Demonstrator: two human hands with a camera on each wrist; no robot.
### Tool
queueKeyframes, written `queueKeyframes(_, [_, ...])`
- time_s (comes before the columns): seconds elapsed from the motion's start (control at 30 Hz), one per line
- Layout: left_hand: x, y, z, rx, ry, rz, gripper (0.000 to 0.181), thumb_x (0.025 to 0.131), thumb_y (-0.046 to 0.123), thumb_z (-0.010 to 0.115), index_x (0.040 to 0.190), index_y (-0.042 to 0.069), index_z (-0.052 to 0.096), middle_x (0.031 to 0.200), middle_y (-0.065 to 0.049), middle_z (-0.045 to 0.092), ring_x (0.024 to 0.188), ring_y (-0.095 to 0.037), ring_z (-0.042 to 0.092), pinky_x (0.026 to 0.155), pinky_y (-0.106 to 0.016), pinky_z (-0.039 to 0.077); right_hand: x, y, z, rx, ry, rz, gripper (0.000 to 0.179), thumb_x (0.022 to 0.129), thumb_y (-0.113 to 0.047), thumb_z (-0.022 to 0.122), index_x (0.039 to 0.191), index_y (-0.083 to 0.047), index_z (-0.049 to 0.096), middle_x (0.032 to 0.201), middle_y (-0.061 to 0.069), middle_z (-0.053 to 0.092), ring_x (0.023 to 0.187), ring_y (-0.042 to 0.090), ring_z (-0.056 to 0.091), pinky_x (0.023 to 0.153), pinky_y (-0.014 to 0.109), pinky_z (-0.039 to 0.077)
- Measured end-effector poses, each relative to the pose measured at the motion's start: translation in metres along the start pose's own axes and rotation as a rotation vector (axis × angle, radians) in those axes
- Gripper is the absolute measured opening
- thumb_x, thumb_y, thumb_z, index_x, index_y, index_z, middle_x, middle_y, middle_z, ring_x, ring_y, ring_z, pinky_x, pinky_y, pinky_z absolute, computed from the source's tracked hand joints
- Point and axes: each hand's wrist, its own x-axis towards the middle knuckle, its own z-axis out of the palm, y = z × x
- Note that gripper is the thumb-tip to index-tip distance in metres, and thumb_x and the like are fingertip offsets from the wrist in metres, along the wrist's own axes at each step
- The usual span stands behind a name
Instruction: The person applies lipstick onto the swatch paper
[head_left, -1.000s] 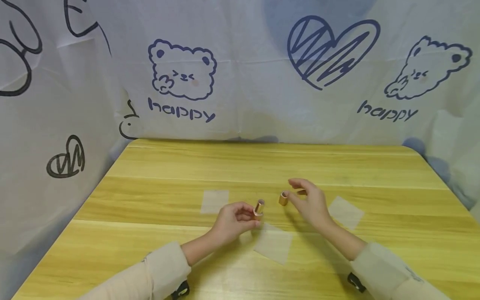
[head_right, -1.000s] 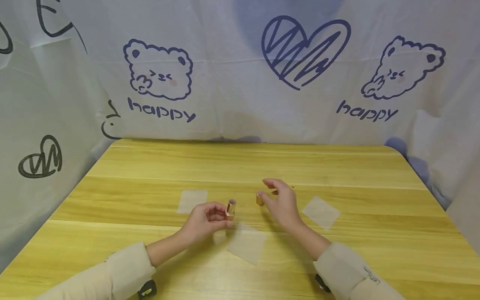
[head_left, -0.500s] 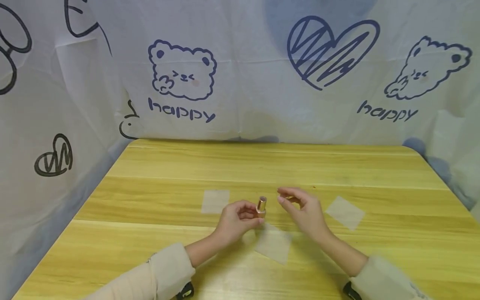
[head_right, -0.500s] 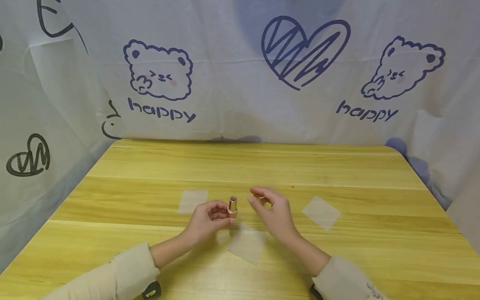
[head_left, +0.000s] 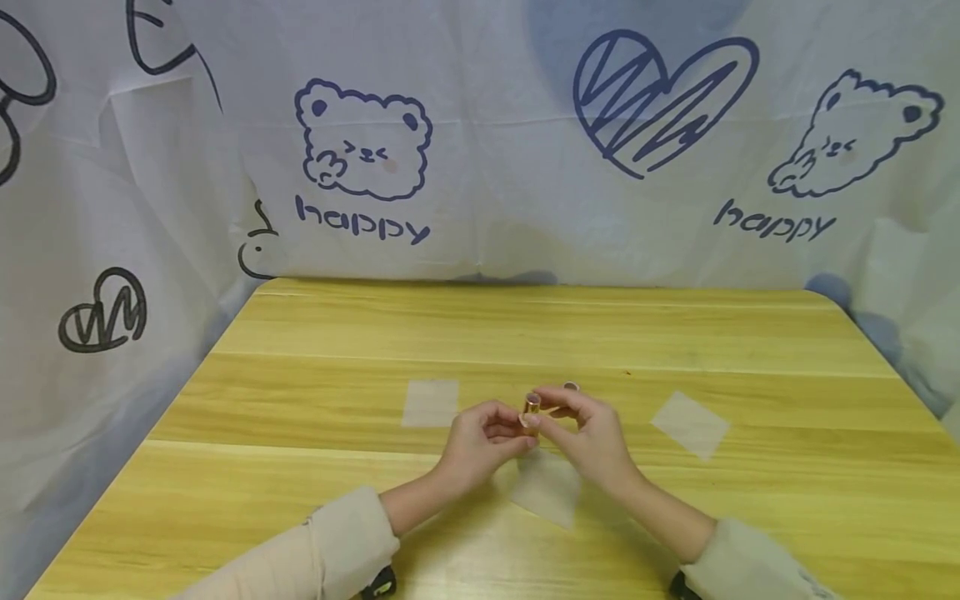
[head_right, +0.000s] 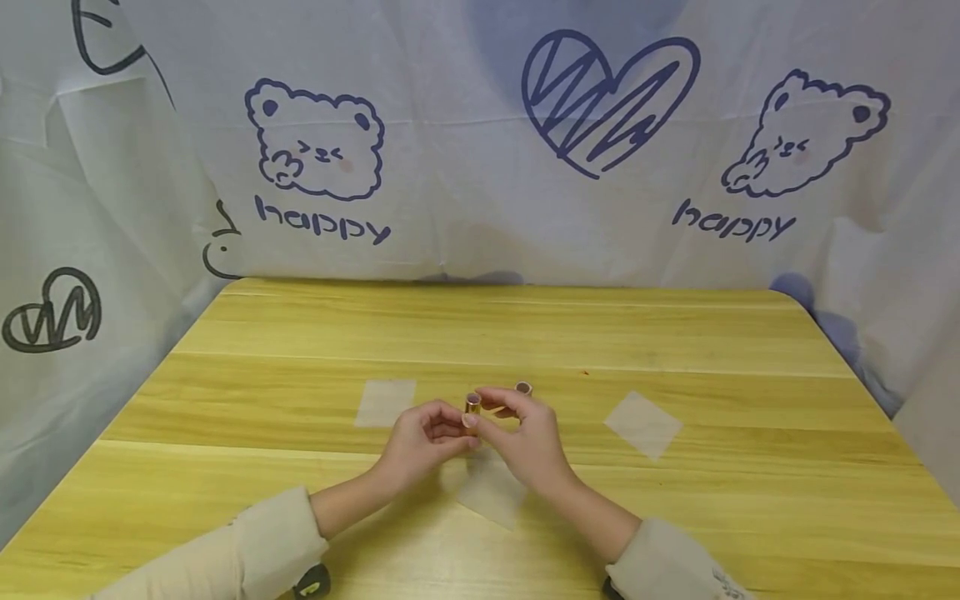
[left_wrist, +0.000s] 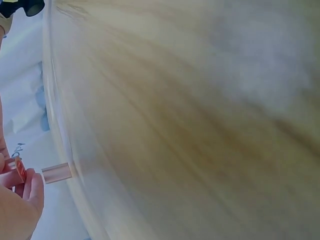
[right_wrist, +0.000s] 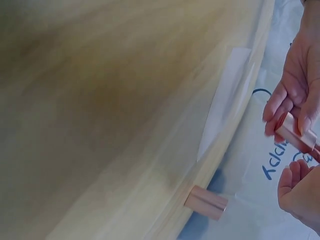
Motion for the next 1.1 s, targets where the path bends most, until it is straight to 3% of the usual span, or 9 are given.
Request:
queueKeyframes(0.4, [-0.001,0.003,0.005,0.003,0.017,0.014,0.018,0.09,-0.013,0.074,0.103,-0.018,0.063,0.104,-0.033,0.071,0.098,-0.044,0.073,0.083,-0.028,0.062,-0.001,-0.003,0.008,0.02,0.08,0.013,0.014,0.088,0.008,0.078,0.101,0.012,0.073,0.095,0.02,0.074,0.085,0.0,0.062,0.077,0.021,0.056])
queueKeyframes(0.57, [-0.001,0.002,0.004,0.001,-0.018,0.017,0.017,0.091,-0.014,0.071,0.105,-0.019,0.061,0.106,-0.033,0.07,0.099,-0.045,0.073,0.085,-0.028,0.062,-0.001,-0.005,0.008,0.015,0.09,0.049,0.016,0.085,0.009,0.08,0.099,0.013,0.074,0.093,0.022,0.075,0.082,-0.001,0.062,0.073,0.018,0.055])
queueKeyframes(0.8, [0.0,-0.001,-0.001,0.041,-0.066,0.036,0.016,0.09,-0.015,0.071,0.102,-0.019,0.062,0.105,-0.033,0.07,0.097,-0.045,0.073,0.083,-0.027,0.062,0.001,-0.008,0.006,-0.002,0.063,0.121,0.014,0.086,0.007,0.08,0.098,0.01,0.076,0.089,0.02,0.077,0.08,-0.002,0.062,0.072,0.019,0.051])
queueKeyframes(1.0, [0.001,-0.002,-0.004,0.063,-0.101,0.032,0.015,0.09,-0.014,0.072,0.102,-0.019,0.063,0.104,-0.032,0.07,0.096,-0.043,0.073,0.083,-0.026,0.062,0.003,-0.008,0.005,-0.008,0.029,0.12,0.014,0.086,0.006,0.079,0.099,0.012,0.076,0.089,0.019,0.077,0.079,-0.002,0.061,0.061,0.018,0.045])
queueKeyframes(1.1, [0.001,-0.002,-0.005,0.069,-0.1,0.035,0.016,0.09,-0.014,0.073,0.101,-0.019,0.063,0.103,-0.032,0.071,0.094,-0.042,0.074,0.082,-0.026,0.062,0.003,-0.007,0.005,-0.015,0.029,0.103,0.014,0.086,0.007,0.08,0.098,0.011,0.075,0.087,0.019,0.076,0.077,-0.001,0.06,0.062,0.018,0.046])
